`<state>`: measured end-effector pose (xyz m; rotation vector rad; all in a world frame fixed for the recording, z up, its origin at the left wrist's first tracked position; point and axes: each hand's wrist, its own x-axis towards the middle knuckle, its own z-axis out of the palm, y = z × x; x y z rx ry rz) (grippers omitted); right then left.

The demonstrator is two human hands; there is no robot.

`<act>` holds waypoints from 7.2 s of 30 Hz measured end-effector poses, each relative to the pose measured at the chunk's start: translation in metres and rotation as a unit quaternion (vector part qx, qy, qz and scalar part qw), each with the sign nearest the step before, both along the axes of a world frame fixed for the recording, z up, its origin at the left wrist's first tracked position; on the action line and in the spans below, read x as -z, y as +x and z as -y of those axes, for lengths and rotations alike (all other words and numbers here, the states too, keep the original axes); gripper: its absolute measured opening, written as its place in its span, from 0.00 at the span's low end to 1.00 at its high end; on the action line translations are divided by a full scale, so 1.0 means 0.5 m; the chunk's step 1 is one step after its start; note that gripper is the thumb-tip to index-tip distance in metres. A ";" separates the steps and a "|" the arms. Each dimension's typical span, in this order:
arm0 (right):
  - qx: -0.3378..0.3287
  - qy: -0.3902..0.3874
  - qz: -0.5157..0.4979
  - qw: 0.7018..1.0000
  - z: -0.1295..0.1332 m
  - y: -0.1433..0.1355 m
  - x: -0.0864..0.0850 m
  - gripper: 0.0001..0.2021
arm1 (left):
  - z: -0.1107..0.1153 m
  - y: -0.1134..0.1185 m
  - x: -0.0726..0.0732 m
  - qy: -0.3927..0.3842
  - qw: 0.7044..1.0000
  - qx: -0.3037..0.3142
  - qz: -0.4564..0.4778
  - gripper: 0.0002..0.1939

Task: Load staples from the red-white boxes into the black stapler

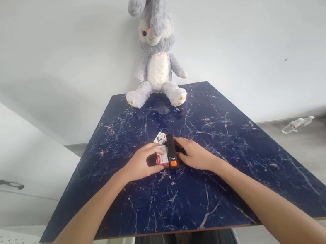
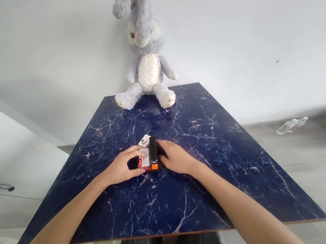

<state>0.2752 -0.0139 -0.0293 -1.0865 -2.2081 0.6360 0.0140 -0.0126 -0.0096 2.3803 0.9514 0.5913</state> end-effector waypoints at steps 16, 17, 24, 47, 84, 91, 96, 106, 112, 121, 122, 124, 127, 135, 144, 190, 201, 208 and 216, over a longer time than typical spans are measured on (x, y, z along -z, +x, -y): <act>-0.003 0.002 0.011 1.000 0.000 0.001 0.001 0.30 | 0.006 0.007 0.006 -0.010 0.999 -0.022 0.038 0.32; -0.004 0.002 0.012 1.000 0.000 0.001 0.001 0.30 | 0.007 0.009 0.005 -0.011 0.999 -0.023 0.032 0.33; -0.007 0.006 0.010 1.000 0.001 0.000 -0.001 0.30 | 0.010 0.009 0.004 -0.029 0.999 -0.023 -0.018 0.33; -0.002 0.004 0.009 1.000 -0.002 -0.002 0.003 0.28 | 0.011 0.009 0.015 -0.042 0.995 -0.054 0.070 0.40; 0.039 -0.063 -0.031 0.997 0.021 0.022 -0.091 0.26 | 0.016 -0.005 0.004 -0.014 1.000 -0.015 0.010 0.29; -0.055 -0.134 -0.014 0.989 0.025 0.020 -0.065 0.17 | 0.011 0.006 0.005 -0.026 0.998 -0.060 -0.005 0.38; -0.070 -0.179 -0.073 0.979 0.030 0.017 -0.069 0.19 | 0.013 0.024 0.015 -0.033 0.997 -0.065 -0.009 0.40; -0.059 -0.203 -0.069 0.975 0.025 0.020 -0.062 0.20 | -0.004 0.020 0.016 -0.076 0.997 -0.030 -0.009 0.51; -0.055 -0.189 -0.056 0.979 0.023 0.022 -0.061 0.19 | 0.002 -0.004 0.015 -0.064 0.997 -0.034 -0.018 0.54; -0.062 -0.192 -0.071 0.977 0.020 0.023 -0.054 0.18 | -0.006 -0.002 0.022 -0.075 0.996 -0.052 -0.020 0.52; -0.064 -0.192 -0.072 0.977 0.020 0.023 -0.054 0.18 | -0.004 -0.001 0.021 -0.075 0.995 -0.052 -0.028 0.52; -0.067 -0.195 -0.074 0.976 0.020 0.023 -0.055 0.18 | 0.001 0.001 0.017 -0.074 0.995 -0.056 -0.045 0.52; -0.064 -0.194 -0.073 0.976 0.020 0.024 -0.057 0.18 | 0.007 -0.001 0.003 -0.055 0.997 -0.037 -0.037 0.52; -0.075 -0.190 -0.080 0.976 0.015 0.028 -0.053 0.20 | -0.102 -0.013 -0.003 0.076 0.995 -0.037 -0.050 0.29; -0.066 -0.204 -0.066 0.975 0.011 0.032 -0.054 0.22 | -0.103 0.000 -0.005 -0.013 0.997 -0.021 -0.074 0.25; -0.033 -0.218 -0.082 0.972 0.014 0.026 -0.046 0.21 | -0.009 -0.013 -0.014 -0.034 0.995 -0.025 -0.090 0.43; -0.012 -0.273 -0.165 0.948 -0.012 0.101 -0.026 0.23 | -0.079 0.056 0.018 -0.062 0.989 -0.056 -0.118 0.55; 0.070 -0.243 -0.222 0.942 -0.018 0.235 -0.023 0.32 | -0.183 0.243 0.024 -0.022 0.994 0.017 -0.108 0.55; 0.252 -0.103 -0.154 0.950 -0.042 0.365 0.010 0.44 | -0.254 0.481 0.034 0.016 0.994 0.017 -0.106 0.51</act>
